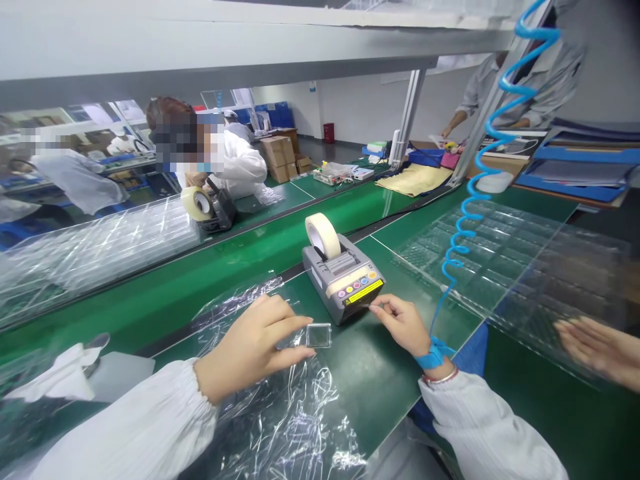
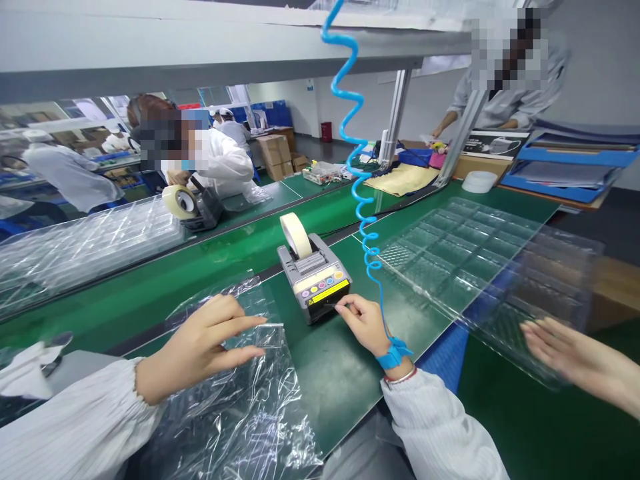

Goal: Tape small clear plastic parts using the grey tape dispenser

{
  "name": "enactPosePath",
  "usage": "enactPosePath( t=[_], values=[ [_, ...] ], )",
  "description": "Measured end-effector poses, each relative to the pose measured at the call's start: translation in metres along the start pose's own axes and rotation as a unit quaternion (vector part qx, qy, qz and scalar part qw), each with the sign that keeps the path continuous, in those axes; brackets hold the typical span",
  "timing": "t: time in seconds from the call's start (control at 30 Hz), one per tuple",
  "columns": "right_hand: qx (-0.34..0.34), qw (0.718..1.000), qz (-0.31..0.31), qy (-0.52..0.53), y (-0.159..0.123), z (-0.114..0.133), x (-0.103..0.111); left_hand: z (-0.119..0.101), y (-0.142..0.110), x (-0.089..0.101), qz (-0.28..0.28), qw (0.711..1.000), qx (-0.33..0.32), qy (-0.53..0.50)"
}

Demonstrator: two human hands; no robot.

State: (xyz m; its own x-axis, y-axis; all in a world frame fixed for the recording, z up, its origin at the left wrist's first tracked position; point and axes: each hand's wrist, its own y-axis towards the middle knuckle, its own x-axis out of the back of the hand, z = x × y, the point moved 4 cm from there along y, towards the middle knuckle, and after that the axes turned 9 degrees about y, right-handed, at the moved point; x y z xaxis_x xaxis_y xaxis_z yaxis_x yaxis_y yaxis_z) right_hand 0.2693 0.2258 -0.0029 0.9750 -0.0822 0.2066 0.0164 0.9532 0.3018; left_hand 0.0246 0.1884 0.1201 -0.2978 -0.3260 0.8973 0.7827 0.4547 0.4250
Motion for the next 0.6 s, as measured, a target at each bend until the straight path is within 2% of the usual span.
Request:
enactPosePath(
  t=[0.17, 0.3, 0.37, 0.47, 0.6],
  values=[
    [-0.005, 1.000, -0.002, 0.002, -0.007, 0.013, 0.005, 0.000, -0.002, -0.001, 0.001, 1.000, 0.003, 0.007],
    [-0.046, 0.994, -0.014, 0.098, -0.009, 0.033, 0.009, -0.001, -0.002, -0.001, -0.012, 1.000, 0.002, 0.022],
    [-0.074, 0.980, -0.013, 0.185, -0.008, 0.044, 0.009, -0.002, -0.001, -0.002, -0.016, 1.000, 0.004, 0.024],
    [-0.127, 0.943, 0.012, 0.308, -0.007, 0.059, 0.004, -0.003, 0.000, -0.001, -0.024, 0.999, 0.008, 0.027],
    [-0.176, 0.907, 0.067, 0.378, -0.007, 0.078, -0.005, -0.003, 0.002, 0.001, -0.034, 0.999, 0.018, 0.038]
  ],
)
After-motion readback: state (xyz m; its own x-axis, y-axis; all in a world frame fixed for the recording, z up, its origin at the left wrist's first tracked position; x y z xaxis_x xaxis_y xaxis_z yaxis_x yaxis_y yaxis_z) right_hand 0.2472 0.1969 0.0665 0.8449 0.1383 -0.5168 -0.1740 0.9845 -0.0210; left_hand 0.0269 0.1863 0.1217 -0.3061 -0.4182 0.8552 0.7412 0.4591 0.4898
